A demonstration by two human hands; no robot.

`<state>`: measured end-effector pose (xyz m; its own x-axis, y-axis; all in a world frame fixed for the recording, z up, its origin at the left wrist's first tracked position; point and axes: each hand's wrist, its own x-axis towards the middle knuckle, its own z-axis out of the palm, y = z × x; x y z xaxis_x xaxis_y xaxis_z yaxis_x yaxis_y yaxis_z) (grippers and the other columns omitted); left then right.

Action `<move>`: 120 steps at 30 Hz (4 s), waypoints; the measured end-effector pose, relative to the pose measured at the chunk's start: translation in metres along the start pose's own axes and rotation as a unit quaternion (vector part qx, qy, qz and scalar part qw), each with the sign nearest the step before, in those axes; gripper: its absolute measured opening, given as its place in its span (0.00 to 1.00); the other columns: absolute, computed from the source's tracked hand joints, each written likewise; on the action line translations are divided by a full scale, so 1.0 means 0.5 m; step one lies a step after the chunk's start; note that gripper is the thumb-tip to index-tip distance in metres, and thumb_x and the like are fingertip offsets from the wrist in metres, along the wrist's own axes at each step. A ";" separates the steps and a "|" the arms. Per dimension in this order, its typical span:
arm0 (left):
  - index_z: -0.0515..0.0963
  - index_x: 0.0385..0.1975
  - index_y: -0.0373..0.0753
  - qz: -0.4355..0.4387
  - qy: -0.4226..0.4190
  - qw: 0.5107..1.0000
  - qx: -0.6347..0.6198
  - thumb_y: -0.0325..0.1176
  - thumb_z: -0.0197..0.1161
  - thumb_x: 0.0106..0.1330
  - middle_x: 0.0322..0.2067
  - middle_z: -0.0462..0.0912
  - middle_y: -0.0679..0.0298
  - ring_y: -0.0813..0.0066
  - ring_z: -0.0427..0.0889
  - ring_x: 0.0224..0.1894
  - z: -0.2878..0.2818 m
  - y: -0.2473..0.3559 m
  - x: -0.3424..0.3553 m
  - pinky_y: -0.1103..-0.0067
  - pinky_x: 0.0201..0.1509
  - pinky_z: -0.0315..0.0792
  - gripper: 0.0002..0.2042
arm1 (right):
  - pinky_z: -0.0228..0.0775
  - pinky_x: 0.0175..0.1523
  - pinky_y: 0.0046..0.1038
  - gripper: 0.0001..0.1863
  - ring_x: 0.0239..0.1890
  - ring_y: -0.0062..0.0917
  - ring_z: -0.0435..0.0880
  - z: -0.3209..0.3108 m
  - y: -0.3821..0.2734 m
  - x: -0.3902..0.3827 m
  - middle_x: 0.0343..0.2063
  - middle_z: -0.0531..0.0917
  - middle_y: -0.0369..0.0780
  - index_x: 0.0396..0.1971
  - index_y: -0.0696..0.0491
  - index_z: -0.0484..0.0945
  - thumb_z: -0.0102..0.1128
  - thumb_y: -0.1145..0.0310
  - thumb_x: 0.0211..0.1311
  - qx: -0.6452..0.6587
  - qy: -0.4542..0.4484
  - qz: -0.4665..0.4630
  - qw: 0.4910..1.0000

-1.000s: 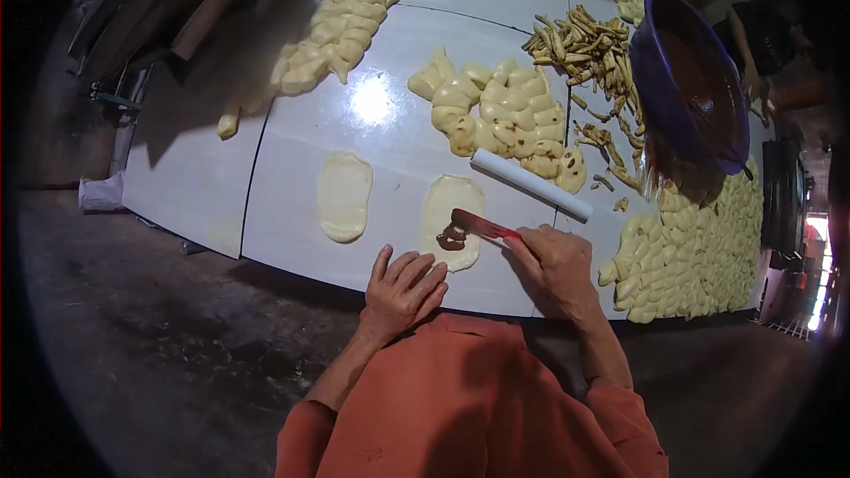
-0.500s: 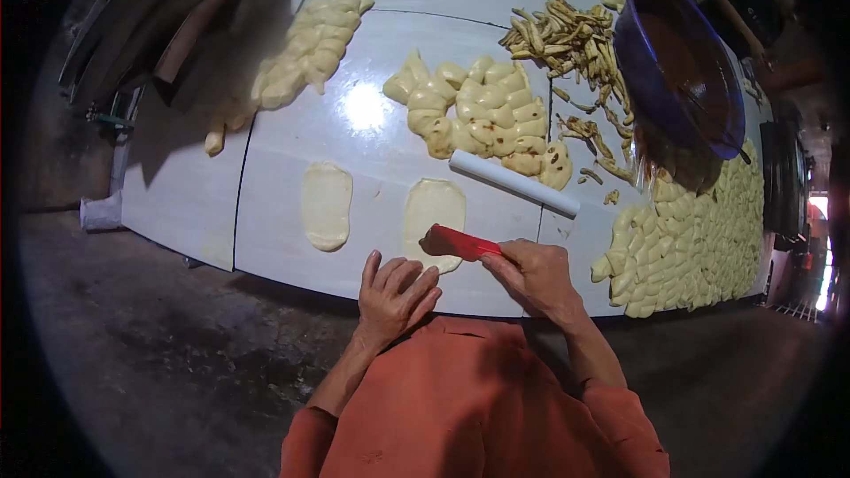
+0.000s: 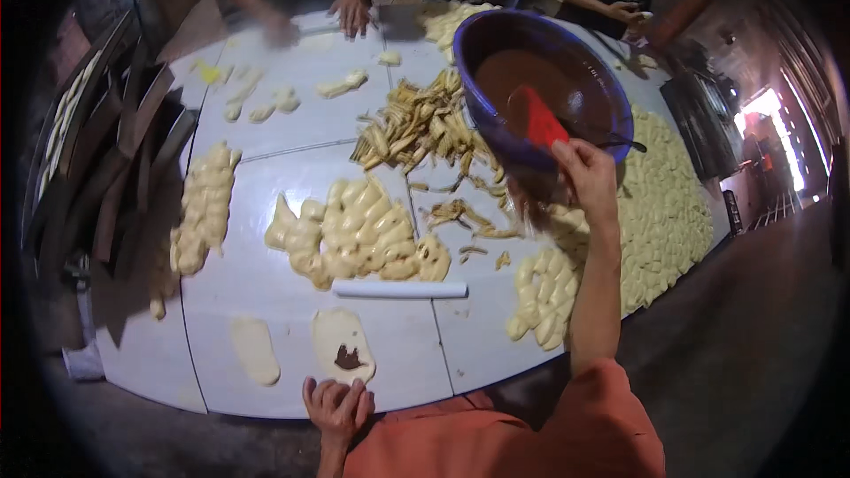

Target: The person flattens dough portions using a rolling pin, spreads chocolate filling onto the flattened dough with a spatula, places banana slices inside, and rolls the dough up by hand.

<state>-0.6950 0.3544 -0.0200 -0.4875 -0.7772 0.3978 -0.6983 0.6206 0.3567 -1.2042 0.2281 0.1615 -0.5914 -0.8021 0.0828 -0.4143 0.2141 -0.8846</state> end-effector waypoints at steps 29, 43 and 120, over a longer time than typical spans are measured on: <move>0.82 0.42 0.46 -0.021 0.005 0.999 0.027 0.38 0.68 0.54 0.43 0.77 0.61 0.56 0.78 0.49 0.023 0.000 0.004 0.45 0.70 0.62 0.14 | 0.53 0.20 0.20 0.17 0.16 0.11 0.70 -0.157 0.103 0.278 0.14 0.77 0.30 0.30 0.54 0.89 0.77 0.53 0.62 -0.128 -0.254 0.135 0.949; 0.84 0.47 0.46 -0.011 0.004 0.992 -0.126 0.38 0.76 0.58 0.50 0.82 0.63 0.61 0.82 0.54 -0.023 -0.046 0.000 0.48 0.72 0.61 0.17 | 0.50 0.20 0.19 0.16 0.15 0.09 0.67 0.072 -0.056 0.015 0.14 0.73 0.29 0.34 0.60 0.88 0.73 0.59 0.62 0.066 -0.367 0.065 0.925; 0.81 0.57 0.43 -0.090 0.015 0.995 0.050 0.49 0.63 0.67 0.62 0.72 0.50 0.43 0.67 0.68 -0.089 -0.252 -0.111 0.40 0.75 0.52 0.23 | 0.76 0.38 0.41 0.13 0.36 0.45 0.87 -0.111 0.073 -0.163 0.32 0.86 0.47 0.49 0.52 0.86 0.64 0.64 0.70 -0.394 0.186 -0.061 0.898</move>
<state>-0.5568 0.3241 -0.0496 -0.3342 -0.8705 0.3613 -0.8223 0.4566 0.3396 -1.2095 0.3324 0.1479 -0.6376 -0.6365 0.4340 -0.7662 0.5825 -0.2714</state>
